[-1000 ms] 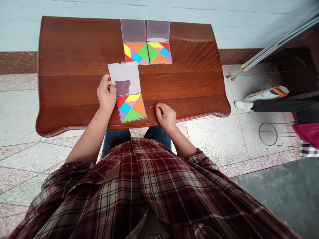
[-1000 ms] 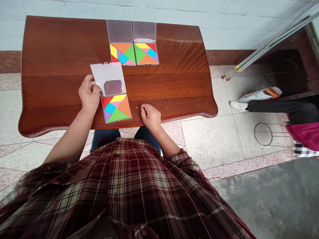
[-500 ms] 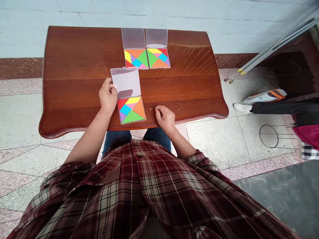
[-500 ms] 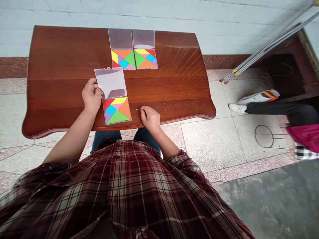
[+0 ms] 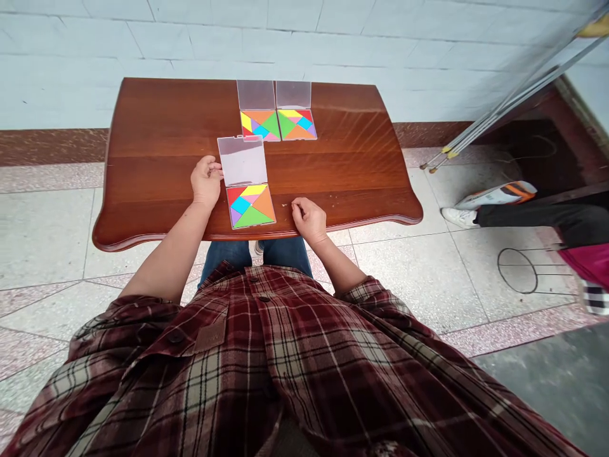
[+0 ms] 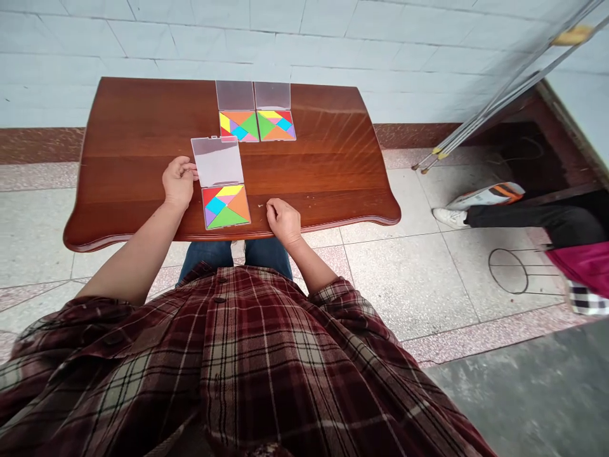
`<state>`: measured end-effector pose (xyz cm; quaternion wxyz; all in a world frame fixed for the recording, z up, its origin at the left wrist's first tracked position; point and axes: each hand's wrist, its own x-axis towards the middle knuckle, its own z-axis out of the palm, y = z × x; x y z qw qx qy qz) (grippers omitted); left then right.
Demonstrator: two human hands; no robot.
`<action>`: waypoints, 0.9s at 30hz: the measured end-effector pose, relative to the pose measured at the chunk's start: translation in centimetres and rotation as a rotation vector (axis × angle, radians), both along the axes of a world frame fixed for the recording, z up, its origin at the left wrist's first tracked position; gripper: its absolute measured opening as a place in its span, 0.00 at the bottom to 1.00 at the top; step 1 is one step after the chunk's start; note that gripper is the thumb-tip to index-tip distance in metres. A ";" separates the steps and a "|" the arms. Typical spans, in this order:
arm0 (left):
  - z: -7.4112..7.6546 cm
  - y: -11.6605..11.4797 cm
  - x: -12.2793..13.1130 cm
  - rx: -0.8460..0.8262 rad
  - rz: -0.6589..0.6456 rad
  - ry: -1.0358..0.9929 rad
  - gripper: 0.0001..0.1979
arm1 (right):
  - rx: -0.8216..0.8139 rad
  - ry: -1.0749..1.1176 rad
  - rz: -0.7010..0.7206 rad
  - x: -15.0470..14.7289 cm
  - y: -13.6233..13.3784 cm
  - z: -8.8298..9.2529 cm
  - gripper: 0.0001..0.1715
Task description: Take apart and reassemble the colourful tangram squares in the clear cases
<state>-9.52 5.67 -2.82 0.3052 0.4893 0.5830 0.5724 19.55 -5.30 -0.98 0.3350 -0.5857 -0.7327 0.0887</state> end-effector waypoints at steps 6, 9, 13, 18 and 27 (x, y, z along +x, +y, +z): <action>2.3 -7.6 -0.4 -0.031 0.020 0.141 0.12 | -0.019 0.023 0.008 -0.1 0.3 0.2 0.11; 3.1 -12.5 0.1 0.013 -0.067 0.468 0.12 | -0.074 0.038 -0.010 -0.2 0.7 0.5 0.10; 4.2 -15.8 1.4 0.005 -0.201 0.815 0.22 | -0.199 0.044 -0.008 -1.1 0.6 1.3 0.09; 5.5 -15.8 2.6 -0.189 -0.244 1.018 0.44 | -0.266 -0.029 0.064 -3.4 -0.5 3.5 0.16; 5.5 -14.1 1.6 -0.200 -0.386 1.053 0.50 | -0.512 -0.089 0.109 -4.9 0.1 6.3 0.13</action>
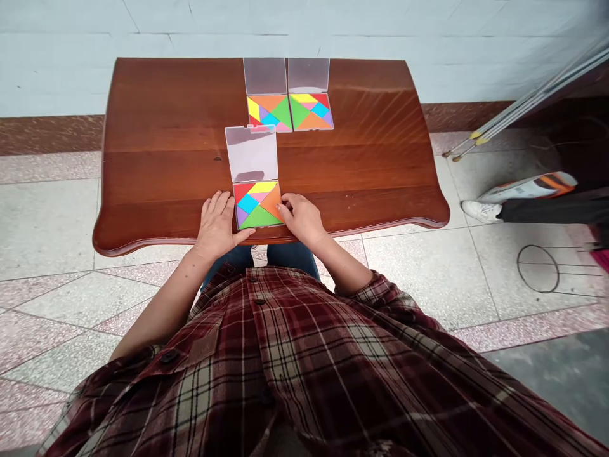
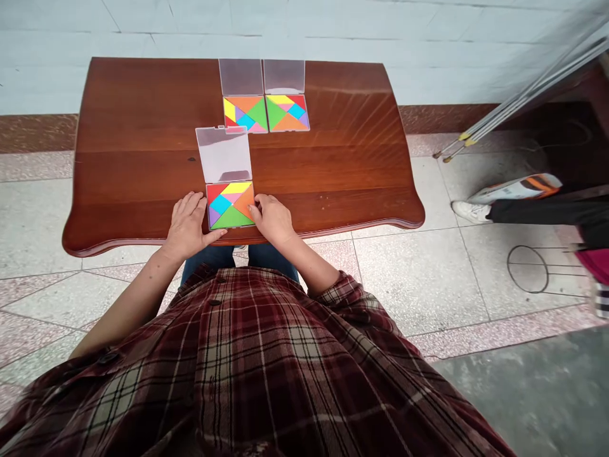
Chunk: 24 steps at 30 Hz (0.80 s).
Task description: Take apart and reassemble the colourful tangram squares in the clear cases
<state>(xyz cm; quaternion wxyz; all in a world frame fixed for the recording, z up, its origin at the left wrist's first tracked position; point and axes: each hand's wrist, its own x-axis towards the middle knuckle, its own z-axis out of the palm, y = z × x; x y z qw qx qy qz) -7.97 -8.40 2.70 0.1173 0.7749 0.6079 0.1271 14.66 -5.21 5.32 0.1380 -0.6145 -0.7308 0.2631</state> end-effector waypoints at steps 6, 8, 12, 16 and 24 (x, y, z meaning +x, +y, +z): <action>-0.1 0.6 0.7 0.039 -0.017 -0.003 0.46 | -0.019 0.135 -0.030 1.2 1.0 -0.8 0.10; 0.0 0.6 1.0 0.050 -0.005 -0.007 0.44 | -0.016 0.154 -0.042 1.4 1.4 -1.2 0.10; 0.0 0.4 1.1 0.051 0.005 -0.023 0.41 | 0.096 0.100 -0.076 1.1 1.2 -2.2 0.09; 0.1 0.4 1.0 0.049 0.008 -0.051 0.39 | 0.240 0.068 -0.098 0.6 0.5 -3.2 0.11; 0.2 0.4 1.0 0.049 0.014 -0.061 0.37 | 0.313 0.175 -0.064 0.8 0.4 -4.1 0.12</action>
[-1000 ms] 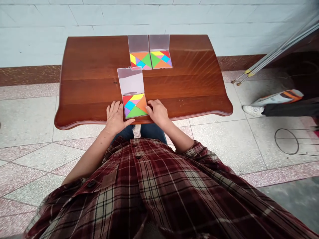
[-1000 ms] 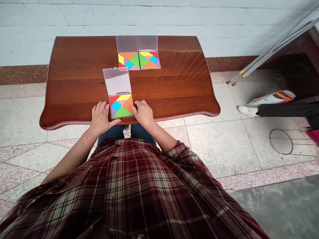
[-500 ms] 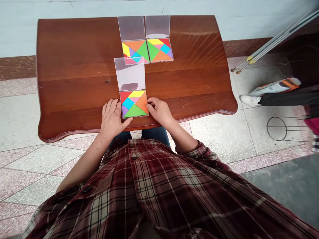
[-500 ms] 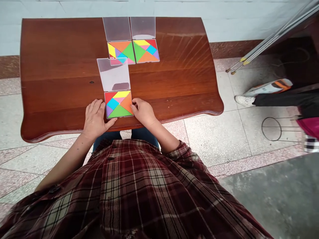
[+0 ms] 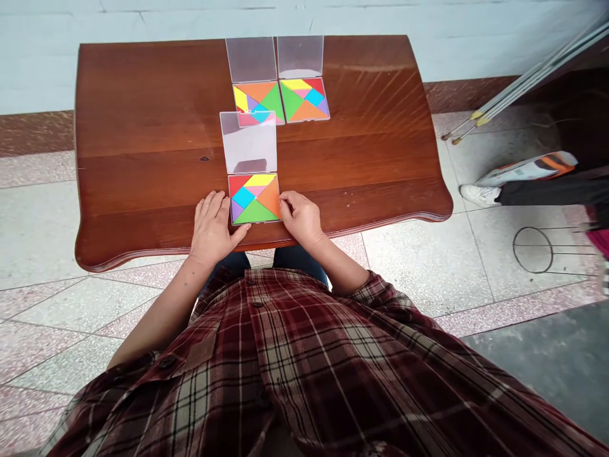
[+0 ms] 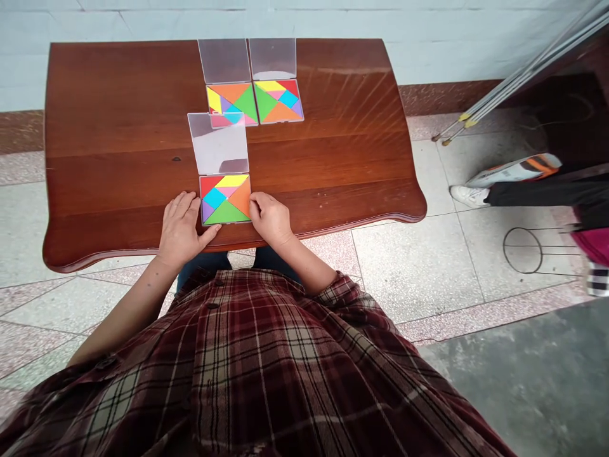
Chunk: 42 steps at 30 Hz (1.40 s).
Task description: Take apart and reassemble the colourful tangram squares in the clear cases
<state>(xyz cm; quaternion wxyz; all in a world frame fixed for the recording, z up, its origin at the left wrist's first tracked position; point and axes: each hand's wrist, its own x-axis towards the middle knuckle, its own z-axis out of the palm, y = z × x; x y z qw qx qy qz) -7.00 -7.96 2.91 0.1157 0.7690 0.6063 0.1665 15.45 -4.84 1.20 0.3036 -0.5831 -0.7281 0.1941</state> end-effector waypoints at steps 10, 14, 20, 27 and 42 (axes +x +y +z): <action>-0.1 0.1 -0.2 -0.004 0.006 0.030 0.38 | 0.057 -0.014 0.150 0.6 2.9 0.9 0.16; 0.0 0.0 -0.2 -0.005 0.009 0.029 0.37 | 0.031 -0.088 0.216 0.0 5.2 1.1 0.18; 0.2 0.0 -0.2 -0.021 0.011 0.017 0.38 | -0.054 -0.159 0.222 -0.3 5.8 0.5 0.19; 0.1 0.0 -0.2 -0.012 0.014 0.027 0.38 | -0.020 -0.105 0.186 -0.2 5.9 -0.2 0.19; 0.1 0.0 0.1 -0.024 0.013 0.028 0.38 | 0.026 -0.195 0.363 -2.6 5.7 1.5 0.25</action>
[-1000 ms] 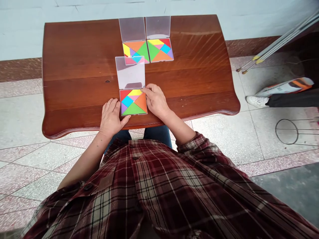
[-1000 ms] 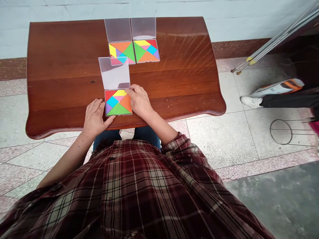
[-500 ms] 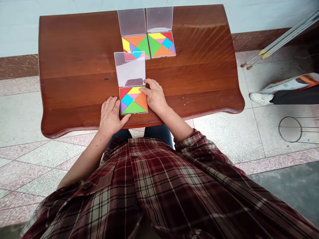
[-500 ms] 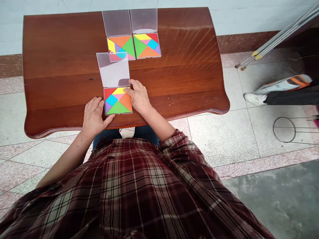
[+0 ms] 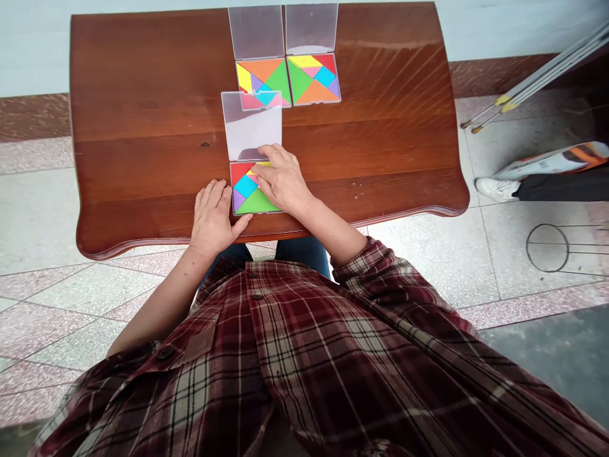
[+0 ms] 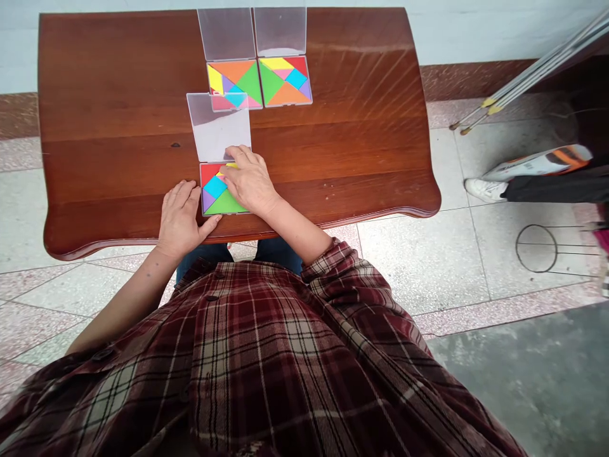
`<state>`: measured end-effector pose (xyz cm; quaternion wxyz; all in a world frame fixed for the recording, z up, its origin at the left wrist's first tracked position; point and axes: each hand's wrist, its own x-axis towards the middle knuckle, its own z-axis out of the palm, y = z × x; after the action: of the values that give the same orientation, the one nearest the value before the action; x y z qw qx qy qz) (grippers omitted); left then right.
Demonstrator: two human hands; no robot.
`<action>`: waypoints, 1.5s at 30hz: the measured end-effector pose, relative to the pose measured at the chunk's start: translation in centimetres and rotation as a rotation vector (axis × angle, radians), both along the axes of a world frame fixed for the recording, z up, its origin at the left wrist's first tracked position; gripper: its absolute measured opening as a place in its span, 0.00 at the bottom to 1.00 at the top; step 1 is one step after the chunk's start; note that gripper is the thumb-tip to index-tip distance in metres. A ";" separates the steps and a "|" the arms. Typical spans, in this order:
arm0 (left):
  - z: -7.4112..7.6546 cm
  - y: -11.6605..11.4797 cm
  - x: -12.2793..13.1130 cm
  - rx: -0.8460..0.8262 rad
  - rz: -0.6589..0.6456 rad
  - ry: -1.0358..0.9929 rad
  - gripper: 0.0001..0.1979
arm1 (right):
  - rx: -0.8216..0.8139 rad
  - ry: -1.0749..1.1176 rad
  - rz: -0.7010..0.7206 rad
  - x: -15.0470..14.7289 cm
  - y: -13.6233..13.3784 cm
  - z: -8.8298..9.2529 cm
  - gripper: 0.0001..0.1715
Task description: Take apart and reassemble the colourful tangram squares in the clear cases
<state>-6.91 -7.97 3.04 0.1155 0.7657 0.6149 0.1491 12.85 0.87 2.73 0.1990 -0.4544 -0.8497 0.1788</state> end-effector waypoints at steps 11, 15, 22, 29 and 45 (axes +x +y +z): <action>0.2 -0.1 0.1 -0.014 0.000 -0.008 0.38 | -0.006 -0.019 -0.006 -0.1 0.1 -0.9 0.30; 0.1 -0.1 0.1 -0.017 0.002 -0.019 0.39 | -0.012 -0.017 -0.010 -0.2 -0.1 -0.8 0.29; 0.1 -0.1 0.1 -0.007 0.003 -0.023 0.39 | 0.053 0.111 -0.141 0.6 0.0 -1.4 0.27; -0.1 -0.1 -0.1 0.038 -0.002 0.005 0.37 | 0.090 0.236 -0.295 1.3 -0.5 -0.8 0.22; -1.0 0.0 -0.8 0.117 -0.017 0.075 0.35 | 0.141 0.243 -0.160 4.0 -4.9 -2.5 0.15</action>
<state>-7.67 -8.01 2.09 0.0487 0.7815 0.6024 0.1551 16.84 -4.02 0.26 0.3453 -0.4806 -0.7908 0.1561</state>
